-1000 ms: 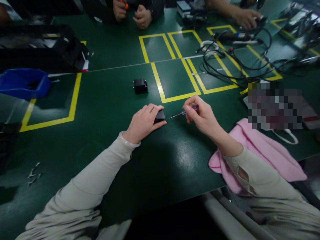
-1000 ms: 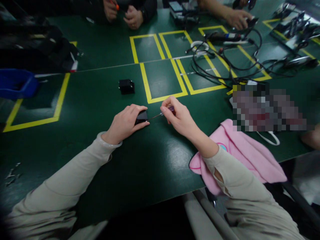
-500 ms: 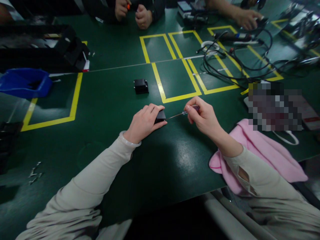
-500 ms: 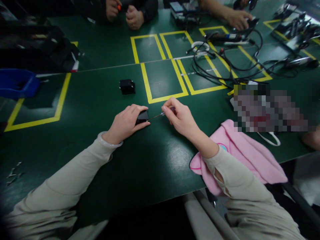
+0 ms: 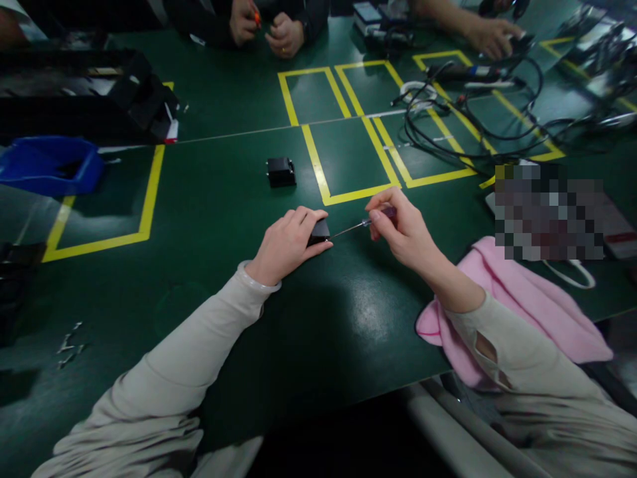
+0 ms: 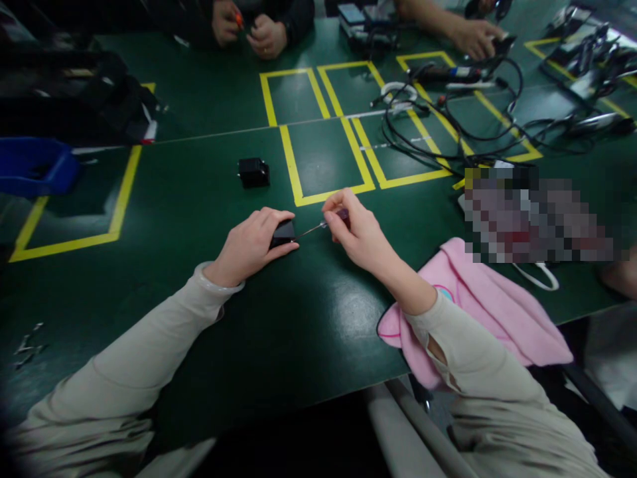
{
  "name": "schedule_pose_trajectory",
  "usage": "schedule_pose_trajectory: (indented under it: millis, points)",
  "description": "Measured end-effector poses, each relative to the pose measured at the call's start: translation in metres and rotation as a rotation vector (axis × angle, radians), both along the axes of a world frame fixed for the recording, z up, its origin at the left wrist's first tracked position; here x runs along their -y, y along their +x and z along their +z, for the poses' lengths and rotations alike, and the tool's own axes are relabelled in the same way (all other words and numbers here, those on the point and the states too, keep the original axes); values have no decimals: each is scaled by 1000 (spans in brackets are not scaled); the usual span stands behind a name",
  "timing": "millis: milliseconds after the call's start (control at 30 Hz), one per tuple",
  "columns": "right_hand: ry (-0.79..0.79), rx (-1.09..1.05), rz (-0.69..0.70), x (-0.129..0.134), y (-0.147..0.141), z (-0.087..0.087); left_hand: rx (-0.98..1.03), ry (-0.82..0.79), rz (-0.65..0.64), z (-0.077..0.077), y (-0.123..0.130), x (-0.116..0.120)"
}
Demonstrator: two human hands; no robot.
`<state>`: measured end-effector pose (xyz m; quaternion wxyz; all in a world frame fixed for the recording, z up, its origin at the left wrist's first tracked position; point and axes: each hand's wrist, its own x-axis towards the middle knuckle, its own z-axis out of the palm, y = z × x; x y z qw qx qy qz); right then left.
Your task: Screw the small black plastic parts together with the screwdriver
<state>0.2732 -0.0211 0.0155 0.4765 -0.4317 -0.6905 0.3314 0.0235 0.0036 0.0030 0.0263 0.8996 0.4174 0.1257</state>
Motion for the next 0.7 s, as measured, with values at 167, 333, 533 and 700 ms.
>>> schedule_pose_trajectory:
  millis: [167,333,533,700]
  points:
    - [-25,30,3,2,-1,4,-6,5,0,0,0,0]
    - [-26,-2,20,2,-1,4,-9,18,-4,-1,0,-1]
    - [-23,36,31,3,-1,6,-6,15,-3,-1,0,0]
    - [6,33,46,4,-2,8,6,12,-6,0,0,0]
